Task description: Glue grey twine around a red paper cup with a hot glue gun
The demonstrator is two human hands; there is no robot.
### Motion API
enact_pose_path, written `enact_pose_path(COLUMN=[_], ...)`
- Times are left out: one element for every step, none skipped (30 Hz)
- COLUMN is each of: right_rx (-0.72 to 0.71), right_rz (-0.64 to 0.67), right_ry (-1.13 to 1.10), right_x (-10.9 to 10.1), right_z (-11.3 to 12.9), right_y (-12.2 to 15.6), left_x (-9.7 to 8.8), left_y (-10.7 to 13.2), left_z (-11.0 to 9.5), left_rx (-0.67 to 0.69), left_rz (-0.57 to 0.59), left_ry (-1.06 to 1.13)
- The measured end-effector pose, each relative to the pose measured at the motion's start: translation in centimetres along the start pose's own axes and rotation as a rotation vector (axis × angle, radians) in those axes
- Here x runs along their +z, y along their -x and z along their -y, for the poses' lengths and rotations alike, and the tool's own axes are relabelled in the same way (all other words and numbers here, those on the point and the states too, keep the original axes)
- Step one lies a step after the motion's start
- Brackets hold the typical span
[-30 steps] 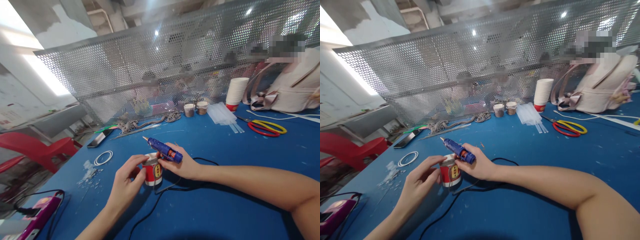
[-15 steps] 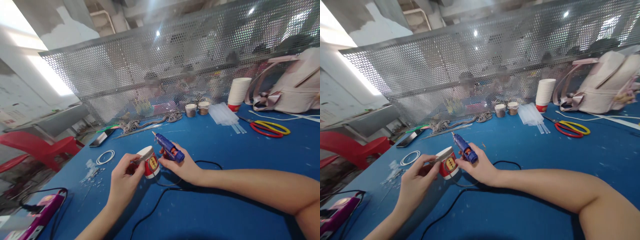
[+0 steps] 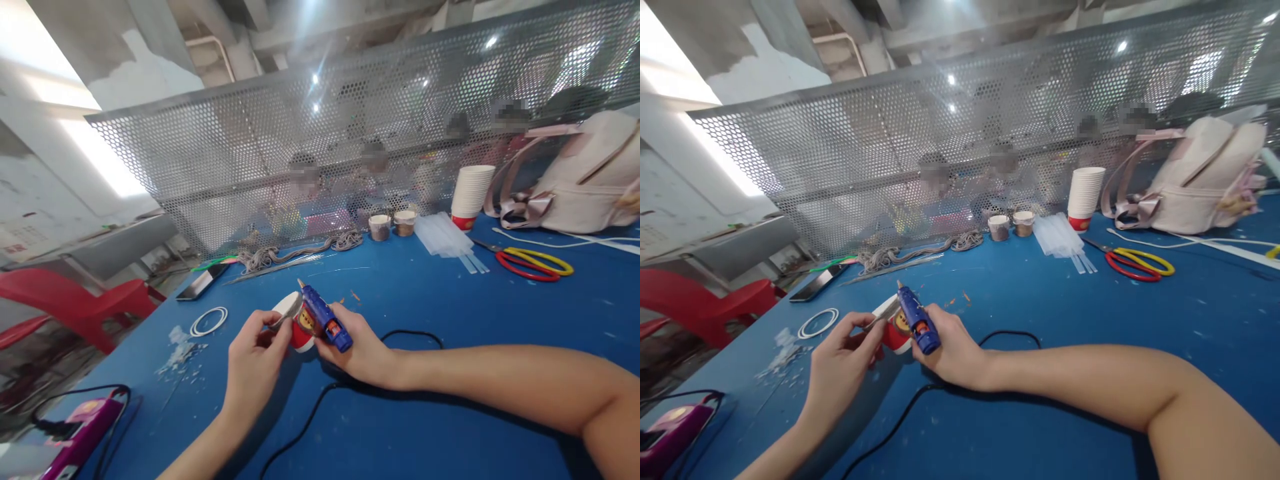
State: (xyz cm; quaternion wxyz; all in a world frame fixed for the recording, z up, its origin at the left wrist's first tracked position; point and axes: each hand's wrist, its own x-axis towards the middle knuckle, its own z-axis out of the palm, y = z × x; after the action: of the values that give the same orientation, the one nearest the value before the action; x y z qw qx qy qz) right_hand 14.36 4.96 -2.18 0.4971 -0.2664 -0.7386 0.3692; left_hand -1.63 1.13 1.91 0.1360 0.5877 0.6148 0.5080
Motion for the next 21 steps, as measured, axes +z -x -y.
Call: enact_pose_path(right_rx=[-0.002,-0.008,-0.018,-0.025,-0.026,-0.019,-0.007,0.008,0.025,0.042,0.057,0.070,0.081,0.091,0.099,0.106,0.115,0.125,0.136,0.147,0.156], right_rz=[-0.004,-0.013,-0.028,-0.044,-0.061,-0.083,-0.107,-0.126,-0.143,-0.162,-0.183,-0.199,-0.211,-0.222,-0.233,-0.241,-0.249,-0.259,-0.270,-0.282,-0.296], right_ry=[-0.001,0.004,0.013,0.024,0.037,0.046,0.048,0.041,0.027,0.014,0.005,0.004,0.014,0.034,0.060,0.087,0.113,0.134,0.151,0.163,0.172], right_x=[-0.1,-0.3,-0.5,-0.8,-1.1,-1.3,-1.6,-1.9,-2.2,-2.5,-2.7,-3.0,-3.3,-3.6,-4.0,-4.3,-4.6,-4.9,-5.2,-5.5,-5.8], right_z=[0.0,0.1,0.2,0.2,0.3,0.3,0.3,0.3,0.2,0.1,-0.1,-0.3,-0.4,-0.7,-0.9,-1.2,-1.5,-1.8,-2.1,-2.4,-2.6], right_y=[-0.1,-0.3,-0.5,-0.7,-0.9,-1.1,-1.4,-1.7,-1.9,-2.2,-2.4,-2.6,-2.8,-3.0,-3.1,-3.3,-3.4,-3.5,-3.7,-3.8,-3.9], left_x=[0.0,0.0,0.0,-0.1,-0.1,-0.2,-0.3,-0.4,-0.5,-0.6,-0.7,-0.9,-1.0,-1.1,-1.2,-1.3,-1.3,-1.4,-1.5,-1.5,-1.5], left_y=[-0.1,-0.1,-0.2,-0.3,-0.4,-0.4,-0.5,-0.5,-0.6,-0.6,-0.7,-0.7,-0.7,-0.8,-0.8,-0.8,-0.8,-0.8,-0.8,-0.8,-0.7], left_z=[0.1,0.1,0.2,0.2,0.3,0.3,0.3,0.2,0.2,0.2,0.1,0.1,0.2,0.2,0.3,0.4,0.6,0.7,0.8,0.9,0.9], left_rx=[0.001,0.000,-0.002,-0.006,-0.012,-0.019,-0.024,-0.028,-0.029,-0.026,-0.023,-0.022,-0.023,-0.026,-0.028,-0.029,-0.028,-0.023,-0.018,-0.014,-0.013], left_rz=[0.000,0.000,-0.001,-0.003,-0.008,-0.012,-0.018,-0.025,-0.033,-0.044,-0.053,-0.060,-0.066,-0.068,-0.069,-0.068,-0.068,-0.067,-0.064,-0.060,-0.055], left_ry=[-0.001,-0.001,-0.003,-0.004,-0.003,-0.001,0.002,0.003,0.005,0.006,0.006,0.006,0.005,0.005,0.005,0.005,0.006,0.006,0.008,0.009,0.011])
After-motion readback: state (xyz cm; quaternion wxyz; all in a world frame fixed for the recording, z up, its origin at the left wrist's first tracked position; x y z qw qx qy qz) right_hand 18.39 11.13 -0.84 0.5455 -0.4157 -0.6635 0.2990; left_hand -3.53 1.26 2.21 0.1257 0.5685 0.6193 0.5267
